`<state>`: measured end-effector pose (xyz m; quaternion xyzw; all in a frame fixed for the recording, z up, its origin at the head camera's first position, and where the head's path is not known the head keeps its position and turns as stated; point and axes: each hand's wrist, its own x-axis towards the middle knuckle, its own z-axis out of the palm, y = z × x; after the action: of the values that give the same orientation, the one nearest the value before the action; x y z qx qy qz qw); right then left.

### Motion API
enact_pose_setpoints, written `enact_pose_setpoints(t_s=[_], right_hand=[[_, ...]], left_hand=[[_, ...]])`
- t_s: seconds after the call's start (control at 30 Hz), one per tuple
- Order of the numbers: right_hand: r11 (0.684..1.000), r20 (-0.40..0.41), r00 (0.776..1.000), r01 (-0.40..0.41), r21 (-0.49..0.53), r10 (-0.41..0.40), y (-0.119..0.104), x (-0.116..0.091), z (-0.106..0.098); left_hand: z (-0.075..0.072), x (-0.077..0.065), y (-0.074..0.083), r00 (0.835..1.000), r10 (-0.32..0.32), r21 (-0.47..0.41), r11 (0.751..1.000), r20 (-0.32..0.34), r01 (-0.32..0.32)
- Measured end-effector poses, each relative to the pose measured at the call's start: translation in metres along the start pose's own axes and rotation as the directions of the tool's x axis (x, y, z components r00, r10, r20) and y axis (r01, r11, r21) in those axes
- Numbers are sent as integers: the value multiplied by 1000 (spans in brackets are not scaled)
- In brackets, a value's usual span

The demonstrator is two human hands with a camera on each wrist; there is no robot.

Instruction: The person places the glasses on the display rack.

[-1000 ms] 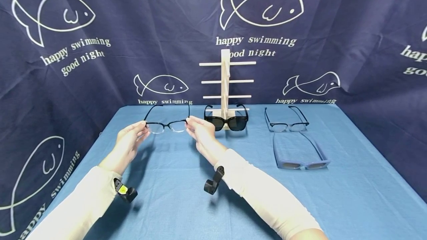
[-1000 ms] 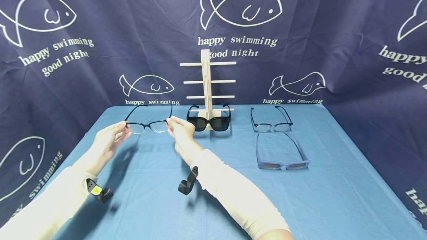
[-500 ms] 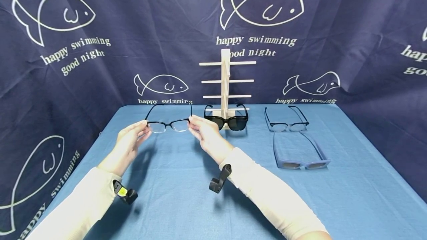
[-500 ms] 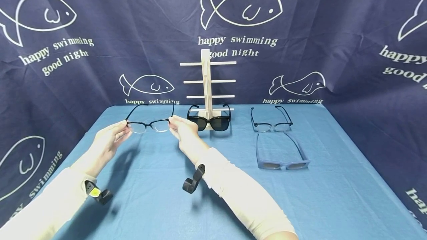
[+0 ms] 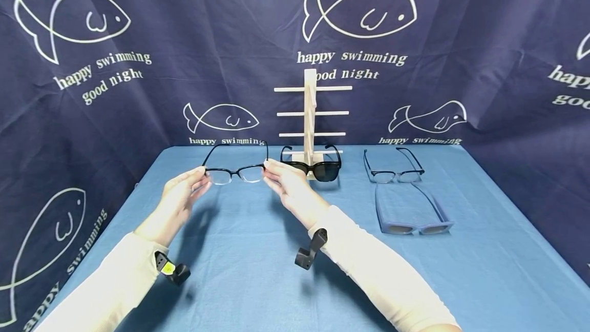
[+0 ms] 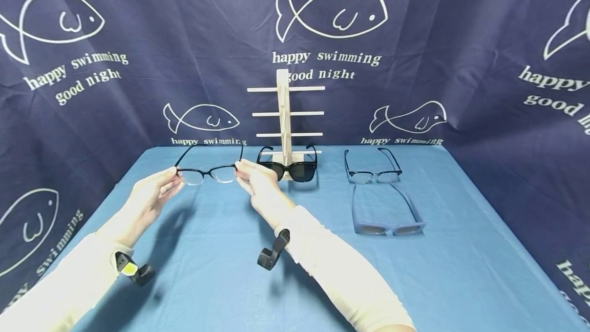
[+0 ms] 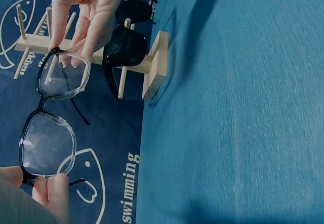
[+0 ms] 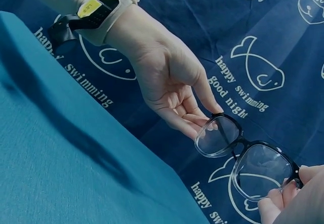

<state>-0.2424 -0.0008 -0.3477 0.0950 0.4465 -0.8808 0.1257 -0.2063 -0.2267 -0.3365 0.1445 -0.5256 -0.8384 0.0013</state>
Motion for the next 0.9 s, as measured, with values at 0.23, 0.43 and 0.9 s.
enact_pose_setpoints(t_s=[0.23, 0.43, 0.9], right_hand=[[1000, 19, 1000, 1, -11, -1, -5, -4, -5], [1000, 35, 999, 14, -8, -14, -7, -7, -9], [999, 26, 999, 24, 32, -25, -17, -20, -13]], left_hand=[[4, -4, -2, 1000, 3, -7, 1000, 12, -3], [9, -7, -4, 1000, 5, -7, 1000, 2, -5], [18, -6, -7, 998, 53, -4, 999, 33, -53]])
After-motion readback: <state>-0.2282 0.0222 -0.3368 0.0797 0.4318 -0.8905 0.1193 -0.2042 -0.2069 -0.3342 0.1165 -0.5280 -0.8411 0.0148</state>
